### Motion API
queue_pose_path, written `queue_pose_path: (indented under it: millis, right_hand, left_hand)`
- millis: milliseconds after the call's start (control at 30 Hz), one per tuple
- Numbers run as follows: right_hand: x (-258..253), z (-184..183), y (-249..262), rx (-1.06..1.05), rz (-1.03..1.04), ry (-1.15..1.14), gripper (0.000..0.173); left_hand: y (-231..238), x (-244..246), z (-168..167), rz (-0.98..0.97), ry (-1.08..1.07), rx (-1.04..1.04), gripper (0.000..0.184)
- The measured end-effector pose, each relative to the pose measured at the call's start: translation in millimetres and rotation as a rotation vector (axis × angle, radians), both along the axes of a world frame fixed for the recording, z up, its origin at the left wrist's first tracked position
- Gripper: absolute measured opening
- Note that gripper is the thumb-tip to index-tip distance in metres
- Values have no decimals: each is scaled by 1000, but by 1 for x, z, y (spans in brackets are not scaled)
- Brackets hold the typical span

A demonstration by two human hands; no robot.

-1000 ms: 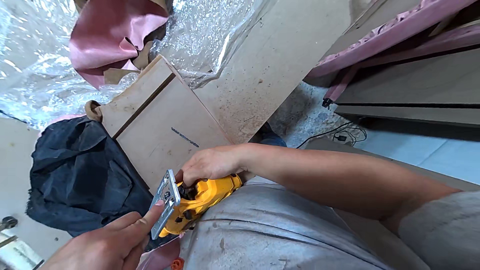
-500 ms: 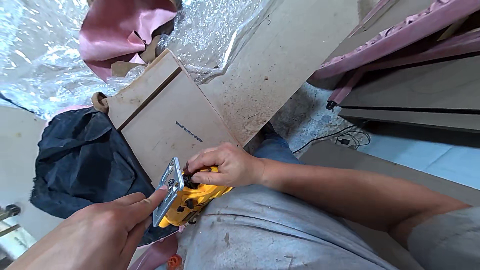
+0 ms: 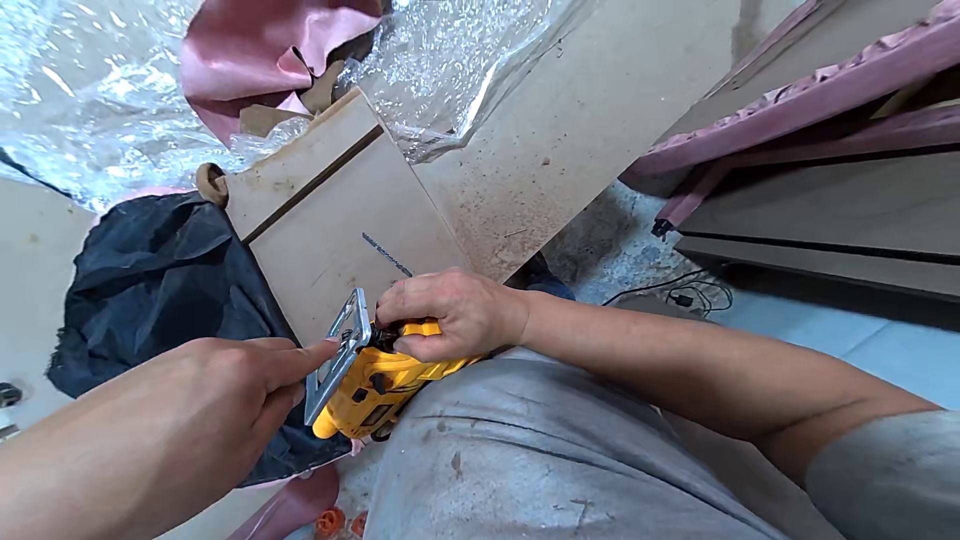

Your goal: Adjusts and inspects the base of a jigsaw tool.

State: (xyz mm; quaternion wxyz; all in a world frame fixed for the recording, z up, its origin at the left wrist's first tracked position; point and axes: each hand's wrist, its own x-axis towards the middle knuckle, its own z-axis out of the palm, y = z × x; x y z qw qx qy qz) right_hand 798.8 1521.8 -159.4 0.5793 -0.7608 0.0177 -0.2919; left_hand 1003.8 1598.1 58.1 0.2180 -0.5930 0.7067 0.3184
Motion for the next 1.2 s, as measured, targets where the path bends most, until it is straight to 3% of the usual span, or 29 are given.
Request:
queue_pose_path:
  millis: [200, 433, 767, 1067, 1200]
  right_hand:
    - [-1, 0, 1, -1, -19, 2, 21]
    - [-5, 3, 5, -5, -43, -3, 21]
    - [-6, 4, 7, -11, -60, 22, 23]
    - [-9, 8, 11, -46, -55, 26, 23]
    - [-8, 7, 10, -31, -67, 24, 24]
  left_hand:
    - [-13, 3, 11, 9, -44, 114, 43]
    - [-20, 25, 2, 9, 18, 134, 41]
    - [-9, 23, -18, -124, 96, -87, 50]
    - [-8, 20, -20, -221, 124, -72, 47]
    - [-6, 24, -11, -149, 66, -116, 44]
